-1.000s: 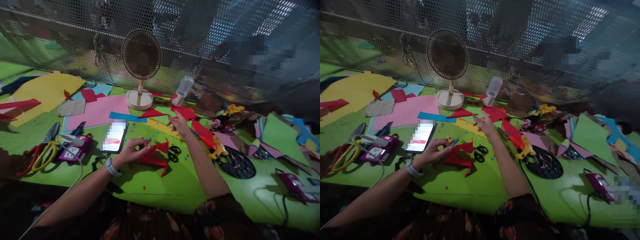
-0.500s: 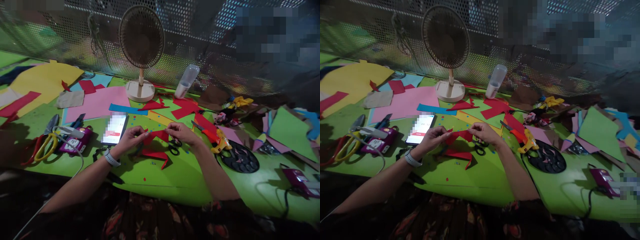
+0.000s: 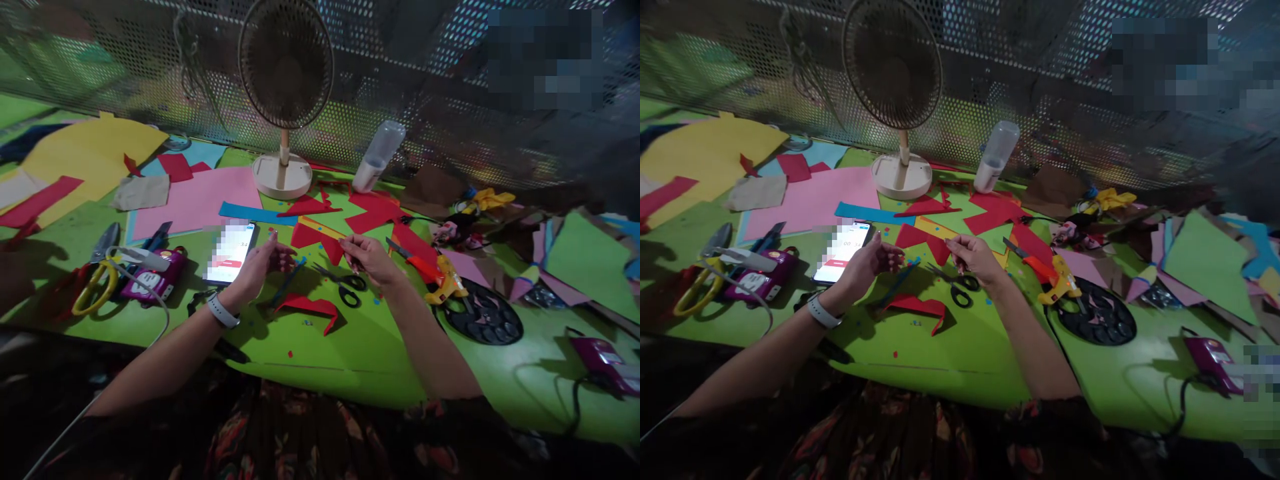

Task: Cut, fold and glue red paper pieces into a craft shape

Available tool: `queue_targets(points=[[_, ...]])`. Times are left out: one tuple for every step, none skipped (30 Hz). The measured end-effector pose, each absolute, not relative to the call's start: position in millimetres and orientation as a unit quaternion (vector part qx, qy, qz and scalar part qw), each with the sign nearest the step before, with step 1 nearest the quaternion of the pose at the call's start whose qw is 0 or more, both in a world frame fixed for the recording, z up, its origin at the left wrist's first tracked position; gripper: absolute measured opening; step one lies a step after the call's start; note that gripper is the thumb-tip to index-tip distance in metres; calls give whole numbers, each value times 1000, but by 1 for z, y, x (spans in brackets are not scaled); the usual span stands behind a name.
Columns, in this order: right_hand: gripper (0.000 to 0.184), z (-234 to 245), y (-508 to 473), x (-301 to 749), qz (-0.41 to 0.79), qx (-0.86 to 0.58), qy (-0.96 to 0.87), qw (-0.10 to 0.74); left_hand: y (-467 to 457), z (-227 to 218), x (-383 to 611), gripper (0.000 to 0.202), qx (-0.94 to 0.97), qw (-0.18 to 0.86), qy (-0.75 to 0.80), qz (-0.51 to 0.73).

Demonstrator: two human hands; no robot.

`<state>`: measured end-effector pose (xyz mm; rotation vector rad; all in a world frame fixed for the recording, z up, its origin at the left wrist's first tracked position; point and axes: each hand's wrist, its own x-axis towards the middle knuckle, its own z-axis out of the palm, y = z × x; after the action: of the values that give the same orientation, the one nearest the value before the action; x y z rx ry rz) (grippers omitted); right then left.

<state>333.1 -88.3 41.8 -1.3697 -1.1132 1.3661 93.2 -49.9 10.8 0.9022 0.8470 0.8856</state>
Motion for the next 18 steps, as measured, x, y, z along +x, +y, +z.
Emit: queue_targets(points=[[39,41,-89,332,552,-549,-451,437,-50,11,94,50,376,751,376,392],[38,41,-90,332,555,-547,-455,431,-51,11,95,46,342,771,366,392],[37,40,-90,331,556,-547,-462,423,-51,11,96,40,311,784,358,400],[35,39,-91,330,556,-549,-467,414,-51,11,97,34,289,789,353,411],[35,38,-92,330,555,-551,-472,406,-52,11,97,28,276,788,351,424],[34,38,-92,330,553,-555,-474,401,-52,11,96,24,268,785,350,435],[34,37,-92,330,551,-557,-475,399,-52,11,96,21,263,783,350,442],[34,37,-93,330,552,-559,-475,397,-52,11,95,19,260,781,351,447],[34,37,-93,331,554,-559,-473,396,-52,11,95,18,256,781,351,449],[34,37,-93,331,556,-560,-469,397,-52,11,95,19,251,783,351,448],[34,37,-93,331,559,-560,-465,398,-52,11,95,20,247,786,351,445],[34,38,-94,331,561,-559,-461,399,-52,11,95,20,244,788,351,442],[34,38,-94,332,564,-558,-458,400,-53,12,96,21,243,790,352,440],[34,39,-94,332,567,-558,-456,399,-53,13,96,21,243,789,352,441],[34,40,-94,332,569,-558,-456,396,-53,14,97,21,245,788,352,442],[35,41,-94,333,572,-558,-459,389,-54,15,97,21,247,784,352,447],[35,42,-94,333,576,-559,-461,378,-54,15,97,22,248,780,352,453],[35,43,-94,334,580,-560,-464,367,-54,16,97,22,248,777,353,459]])
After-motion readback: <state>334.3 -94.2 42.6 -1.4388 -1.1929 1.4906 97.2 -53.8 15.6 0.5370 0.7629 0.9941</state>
